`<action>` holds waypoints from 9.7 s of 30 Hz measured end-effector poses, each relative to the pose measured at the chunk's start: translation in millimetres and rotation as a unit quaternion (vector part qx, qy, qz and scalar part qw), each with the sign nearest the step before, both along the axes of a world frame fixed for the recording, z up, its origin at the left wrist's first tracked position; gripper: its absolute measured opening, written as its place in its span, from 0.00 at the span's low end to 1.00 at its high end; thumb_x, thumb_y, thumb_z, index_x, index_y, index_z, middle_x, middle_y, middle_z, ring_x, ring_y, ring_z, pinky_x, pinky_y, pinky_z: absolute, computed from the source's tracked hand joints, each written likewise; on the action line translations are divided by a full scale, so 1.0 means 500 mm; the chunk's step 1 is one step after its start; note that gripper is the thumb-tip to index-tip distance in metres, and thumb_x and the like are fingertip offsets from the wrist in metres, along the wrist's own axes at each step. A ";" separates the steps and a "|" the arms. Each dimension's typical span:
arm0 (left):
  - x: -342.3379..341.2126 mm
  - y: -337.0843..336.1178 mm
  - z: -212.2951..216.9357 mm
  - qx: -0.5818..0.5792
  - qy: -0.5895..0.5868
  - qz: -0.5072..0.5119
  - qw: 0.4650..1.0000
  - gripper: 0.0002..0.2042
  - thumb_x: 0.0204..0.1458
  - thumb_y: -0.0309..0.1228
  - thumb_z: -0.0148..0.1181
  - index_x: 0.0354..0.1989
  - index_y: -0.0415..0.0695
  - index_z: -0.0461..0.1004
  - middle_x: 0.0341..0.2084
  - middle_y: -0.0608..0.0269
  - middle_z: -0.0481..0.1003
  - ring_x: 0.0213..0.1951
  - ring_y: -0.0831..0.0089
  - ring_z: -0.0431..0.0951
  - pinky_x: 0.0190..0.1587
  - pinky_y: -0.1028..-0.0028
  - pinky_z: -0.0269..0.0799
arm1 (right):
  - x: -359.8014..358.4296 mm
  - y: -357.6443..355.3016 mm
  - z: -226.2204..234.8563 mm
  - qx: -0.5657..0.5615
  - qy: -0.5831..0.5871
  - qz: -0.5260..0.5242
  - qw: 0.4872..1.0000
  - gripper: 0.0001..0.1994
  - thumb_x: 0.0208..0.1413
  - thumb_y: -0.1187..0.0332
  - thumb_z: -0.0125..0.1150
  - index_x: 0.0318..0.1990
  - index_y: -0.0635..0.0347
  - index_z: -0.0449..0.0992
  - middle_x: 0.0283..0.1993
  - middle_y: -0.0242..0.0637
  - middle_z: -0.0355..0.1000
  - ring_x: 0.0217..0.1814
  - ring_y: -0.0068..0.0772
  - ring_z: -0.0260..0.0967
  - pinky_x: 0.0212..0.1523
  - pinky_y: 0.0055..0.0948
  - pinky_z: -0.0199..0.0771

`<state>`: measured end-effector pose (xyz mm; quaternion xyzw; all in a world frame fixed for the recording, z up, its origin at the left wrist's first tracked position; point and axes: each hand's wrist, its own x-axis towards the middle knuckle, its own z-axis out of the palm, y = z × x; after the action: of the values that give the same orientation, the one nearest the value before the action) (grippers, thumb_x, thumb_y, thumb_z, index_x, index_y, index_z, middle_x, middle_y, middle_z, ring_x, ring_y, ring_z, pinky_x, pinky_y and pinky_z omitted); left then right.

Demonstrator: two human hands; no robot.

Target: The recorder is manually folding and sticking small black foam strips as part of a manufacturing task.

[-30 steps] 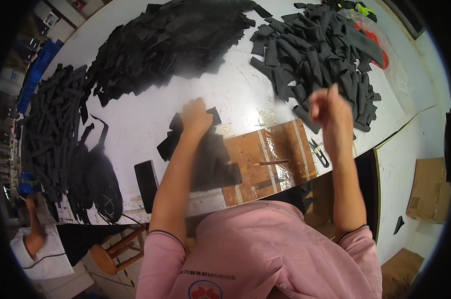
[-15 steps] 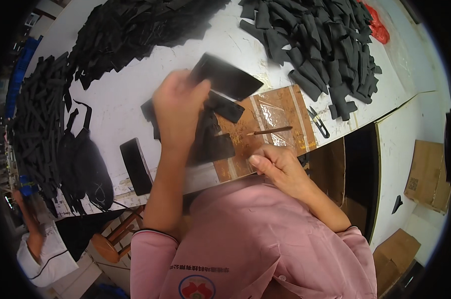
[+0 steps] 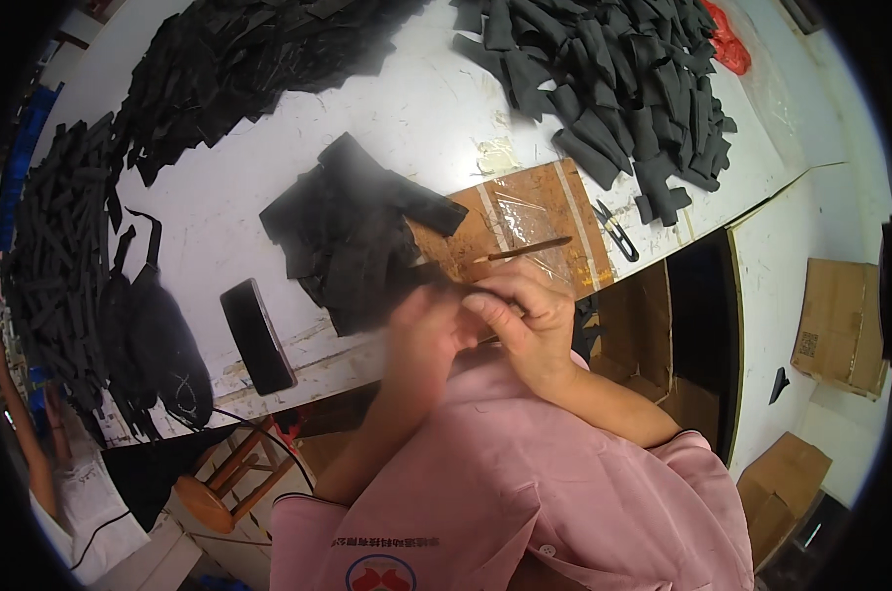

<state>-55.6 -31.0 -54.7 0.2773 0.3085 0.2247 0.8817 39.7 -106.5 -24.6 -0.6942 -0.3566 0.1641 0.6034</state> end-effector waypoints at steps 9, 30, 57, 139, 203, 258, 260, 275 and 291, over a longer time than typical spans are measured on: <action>0.004 -0.019 0.068 0.332 0.171 -0.023 0.927 0.10 0.50 0.26 0.50 0.41 0.37 0.63 0.23 0.68 0.67 0.24 0.87 0.64 0.25 0.88 0.61 | 0.034 -0.018 -0.009 -0.047 -0.227 -0.023 0.973 0.09 0.32 0.78 0.64 0.22 0.64 0.68 0.23 0.39 0.66 0.22 0.37 0.65 0.21 0.28 0.64; 0.023 -0.008 0.059 0.436 0.181 -0.073 0.879 0.04 0.44 0.17 0.54 0.28 0.35 0.68 0.18 0.69 0.70 0.19 0.89 0.66 0.20 0.88 0.60 | 0.061 -0.045 0.008 -0.074 0.007 0.118 0.990 0.10 0.40 0.72 0.63 0.29 0.65 0.71 0.26 0.38 0.66 0.27 0.28 0.67 0.25 0.22 0.66; 0.016 0.016 0.104 -0.014 -0.028 -0.183 0.983 0.17 0.42 0.13 0.44 0.44 0.35 0.60 0.25 0.57 0.71 0.10 0.88 0.55 0.10 0.86 0.48 | 0.049 -0.051 -0.016 0.052 0.458 0.136 0.877 0.09 0.54 0.64 0.51 0.27 0.58 0.68 0.25 0.24 0.62 0.25 0.13 0.55 0.25 0.13 0.56; 0.115 0.035 0.169 0.537 -0.043 -0.087 0.838 0.09 0.36 0.13 0.59 0.28 0.36 0.72 0.29 0.58 0.73 0.32 0.73 0.70 0.35 0.80 0.66 | 0.144 -0.030 -0.036 -0.020 -0.129 0.165 0.978 0.10 0.52 0.64 0.48 0.29 0.62 0.69 0.23 0.44 0.66 0.27 0.46 0.64 0.30 0.36 0.64; 0.040 0.146 0.106 0.230 0.011 0.137 0.963 0.11 0.51 0.25 0.49 0.43 0.37 0.63 0.38 0.59 0.69 0.40 0.71 0.70 0.43 0.70 0.66 | 0.015 0.002 0.006 -0.056 0.320 0.148 0.934 0.09 0.53 0.66 0.52 0.32 0.64 0.71 0.23 0.29 0.66 0.25 0.16 0.61 0.28 0.16 0.63; 0.062 0.003 0.062 0.376 0.125 0.026 0.918 0.11 0.39 0.12 0.47 0.32 0.37 0.64 0.23 0.63 0.70 0.15 0.90 0.58 0.16 0.89 0.51 | 0.038 -0.033 -0.006 0.098 0.616 0.134 0.770 0.03 0.50 0.71 0.56 0.28 0.59 0.70 0.23 0.24 0.63 0.22 0.12 0.55 0.22 0.13 0.54; 0.064 -0.003 0.048 0.547 0.157 0.100 0.816 0.11 0.39 0.12 0.47 0.32 0.37 0.64 0.24 0.62 0.70 0.15 0.90 0.58 0.16 0.89 0.52 | 0.041 -0.029 0.002 0.048 0.507 0.154 0.847 0.05 0.48 0.70 0.58 0.27 0.60 0.70 0.22 0.25 0.63 0.21 0.15 0.55 0.22 0.13 0.53; 0.045 -0.026 0.131 0.527 0.052 -0.064 0.846 0.12 0.40 0.17 0.57 0.36 0.36 0.70 0.25 0.64 0.70 0.22 0.83 0.66 0.24 0.86 0.61 | 0.079 -0.051 0.065 0.118 0.228 0.133 0.957 0.03 0.48 0.76 0.55 0.28 0.66 0.69 0.32 0.35 0.68 0.34 0.21 0.63 0.35 0.18 0.63; 0.095 0.075 0.121 -0.225 -0.229 -0.156 0.934 0.19 0.51 0.22 0.37 0.53 0.36 0.52 0.30 0.53 0.71 0.09 0.84 0.53 0.14 0.82 0.54 | 0.156 -0.007 0.093 -0.016 0.447 0.213 0.868 0.12 0.52 0.60 0.54 0.26 0.58 0.66 0.20 0.25 0.58 0.18 0.16 0.50 0.20 0.15 0.53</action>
<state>-7.8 6.4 5.6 0.0569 0.0934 0.0661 0.9918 117.6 -109.9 21.8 -0.4631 -0.1849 0.5873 0.6375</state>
